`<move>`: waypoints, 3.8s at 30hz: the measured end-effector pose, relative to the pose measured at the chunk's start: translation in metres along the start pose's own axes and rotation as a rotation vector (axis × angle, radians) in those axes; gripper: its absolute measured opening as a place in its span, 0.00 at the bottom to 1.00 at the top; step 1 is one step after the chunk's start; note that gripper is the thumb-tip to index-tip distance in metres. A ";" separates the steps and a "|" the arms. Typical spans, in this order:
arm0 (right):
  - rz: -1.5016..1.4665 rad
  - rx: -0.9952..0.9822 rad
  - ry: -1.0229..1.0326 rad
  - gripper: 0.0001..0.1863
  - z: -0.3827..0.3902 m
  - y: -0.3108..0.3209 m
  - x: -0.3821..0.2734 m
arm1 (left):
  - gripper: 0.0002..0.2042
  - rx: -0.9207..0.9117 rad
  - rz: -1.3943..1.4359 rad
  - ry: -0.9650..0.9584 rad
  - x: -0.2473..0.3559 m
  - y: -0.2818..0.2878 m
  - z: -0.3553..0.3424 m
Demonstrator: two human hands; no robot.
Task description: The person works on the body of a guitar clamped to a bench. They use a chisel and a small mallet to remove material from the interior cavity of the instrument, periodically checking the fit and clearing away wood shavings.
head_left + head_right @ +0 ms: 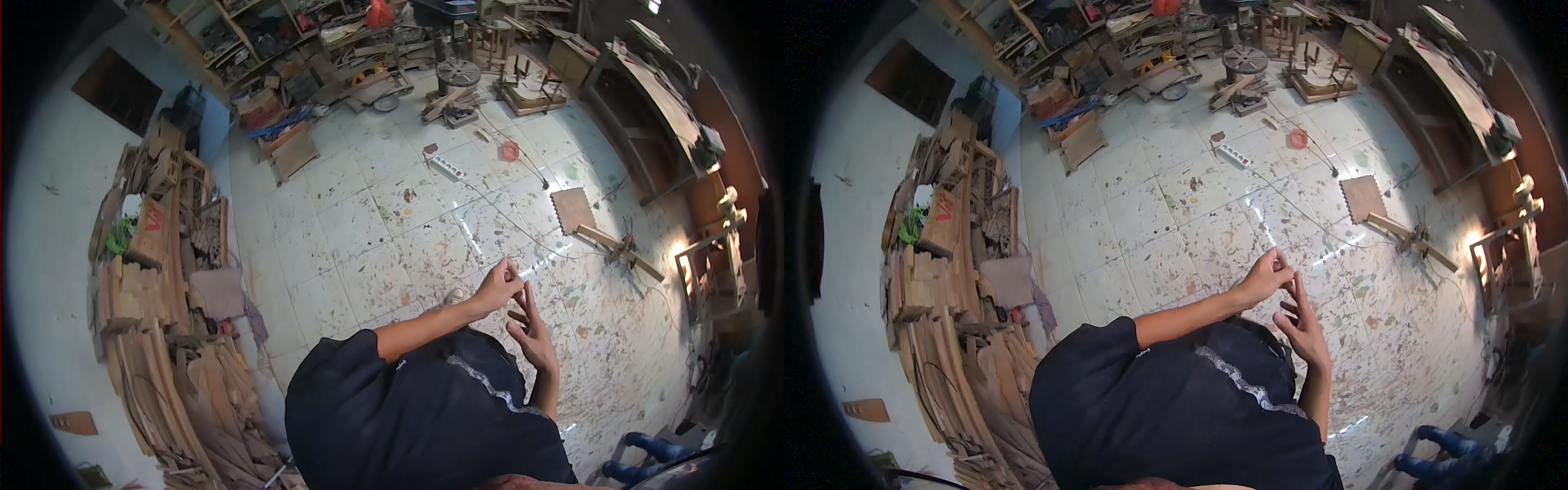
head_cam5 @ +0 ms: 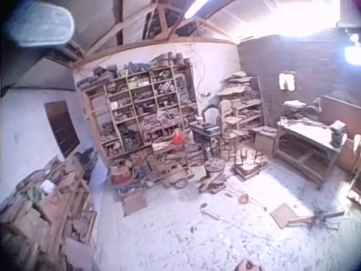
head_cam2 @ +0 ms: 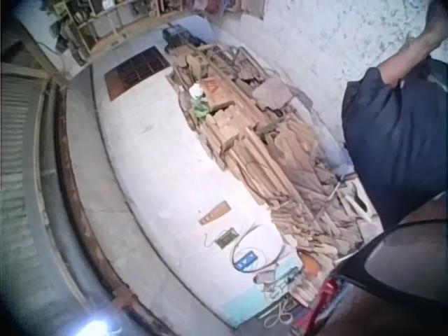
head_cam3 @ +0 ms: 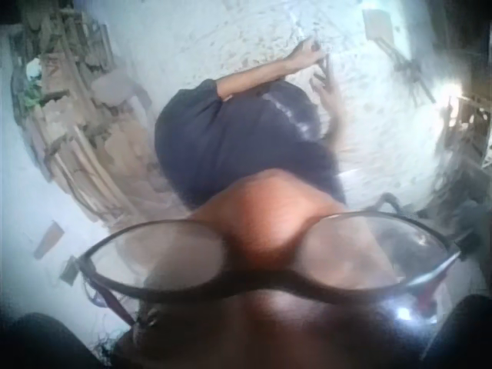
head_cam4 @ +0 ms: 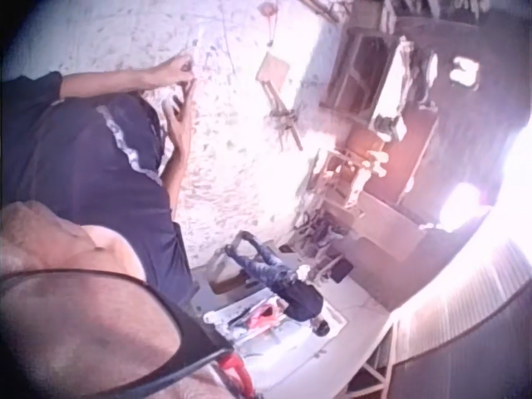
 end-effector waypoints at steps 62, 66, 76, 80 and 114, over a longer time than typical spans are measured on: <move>0.219 -0.319 0.168 0.61 0.152 -0.211 0.079 | 0.10 0.139 0.206 -0.037 -0.061 0.087 0.295; 0.282 -0.513 0.184 0.61 0.151 -0.294 0.074 | 0.07 0.279 0.352 -0.146 -0.046 0.145 0.372; 0.304 -0.820 0.160 0.60 0.198 -0.470 0.083 | 0.07 0.636 0.345 -0.295 -0.055 0.240 0.548; 0.402 -1.044 0.228 0.60 0.217 -0.510 0.078 | 0.08 0.783 0.457 -0.356 -0.060 0.251 0.609; 0.750 -2.204 0.103 0.57 0.464 -0.506 0.176 | 0.05 1.627 0.771 -0.887 -0.229 0.015 0.833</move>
Point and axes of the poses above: each hand's wrist, its own z-axis away from the middle knuckle, its own y-axis out of the back of the hand, x = y × z, the point moved 6 cm from there along -z, towards the middle knuckle, and after that the axes turned 6 degrees about z, right-handed, at the moved point
